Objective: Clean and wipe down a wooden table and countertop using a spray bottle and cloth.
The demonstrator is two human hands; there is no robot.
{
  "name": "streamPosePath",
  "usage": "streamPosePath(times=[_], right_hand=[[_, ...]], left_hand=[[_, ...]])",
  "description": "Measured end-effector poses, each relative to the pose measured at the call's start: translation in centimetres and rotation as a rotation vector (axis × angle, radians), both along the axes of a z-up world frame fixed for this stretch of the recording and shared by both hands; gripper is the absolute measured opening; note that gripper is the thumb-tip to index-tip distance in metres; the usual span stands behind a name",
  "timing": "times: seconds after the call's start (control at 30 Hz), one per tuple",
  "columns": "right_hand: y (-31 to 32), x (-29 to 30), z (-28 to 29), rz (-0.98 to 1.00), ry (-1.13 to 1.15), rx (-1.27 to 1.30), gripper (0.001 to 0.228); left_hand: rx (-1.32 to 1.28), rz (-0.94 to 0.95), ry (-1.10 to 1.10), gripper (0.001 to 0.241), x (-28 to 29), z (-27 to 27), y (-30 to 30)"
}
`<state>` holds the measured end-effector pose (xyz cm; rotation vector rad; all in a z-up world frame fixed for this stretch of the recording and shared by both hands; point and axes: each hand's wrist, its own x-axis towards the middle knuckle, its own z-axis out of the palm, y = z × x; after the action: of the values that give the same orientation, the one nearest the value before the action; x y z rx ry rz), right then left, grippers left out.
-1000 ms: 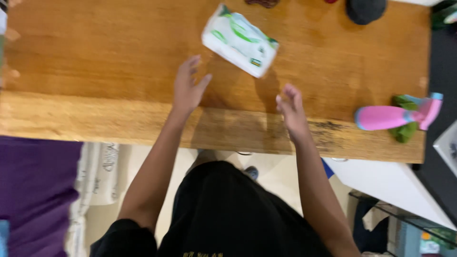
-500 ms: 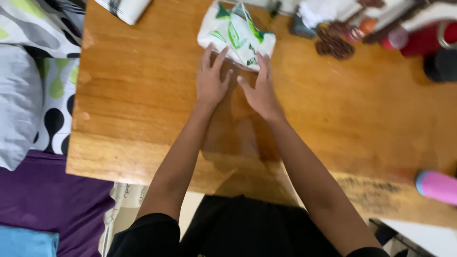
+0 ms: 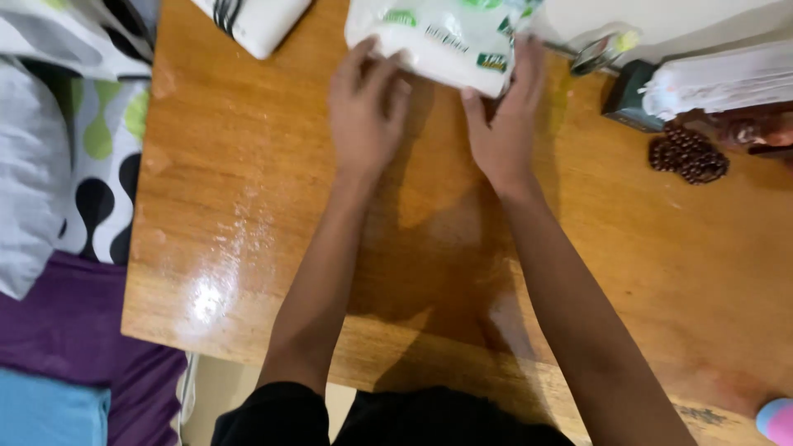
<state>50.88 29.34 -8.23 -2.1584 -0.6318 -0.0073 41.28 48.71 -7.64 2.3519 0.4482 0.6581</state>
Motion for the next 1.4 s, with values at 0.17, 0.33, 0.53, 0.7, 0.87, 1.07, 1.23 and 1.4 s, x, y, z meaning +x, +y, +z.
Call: streamPosePath(times=[0.17,0.33,0.53,0.7,0.87,1.07,1.23,1.4], right_hand=[[-0.9,-1.1,-0.1,-0.053,-0.146,-0.001,0.069],[-0.3,-1.0,-1.1,-0.009,-0.238,-0.014,0.063],[0.0,-1.2,-0.4,-0.086,-0.121,-0.012,0.053],[-1.2,-0.8,-1.5,-0.038,-0.168,-0.074,0.049],[-7.6,-9.0,4.6,0.037,-0.055,0.005,0.069],[-22.0,-28.3,9.1,0.052,0.113,-0.227,0.073],[-33.4,-37.9,7.3,-0.203,0.243,-0.163,0.069],[-45.6,-39.5,8.0,-0.680,0.105,-0.047,0.062]], left_hand=[[0.077,0.418,-0.238,0.043,-2.8,-2.3,7.2],[-0.419,0.455,-0.285,0.052,-0.9,-4.1,10.6],[-0.313,0.462,-0.380,0.050,1.0,-5.5,9.6],[0.268,0.568,-0.211,0.073,0.0,-3.2,8.5],[0.011,0.203,-0.148,0.046,-6.8,4.1,-3.7],[-0.262,-0.288,0.047,0.030,-19.0,7.1,-22.1],[-0.337,-0.629,0.114,0.037,-22.9,8.5,-31.0],[-0.131,-0.778,0.002,0.046,-20.8,10.9,-35.6]])
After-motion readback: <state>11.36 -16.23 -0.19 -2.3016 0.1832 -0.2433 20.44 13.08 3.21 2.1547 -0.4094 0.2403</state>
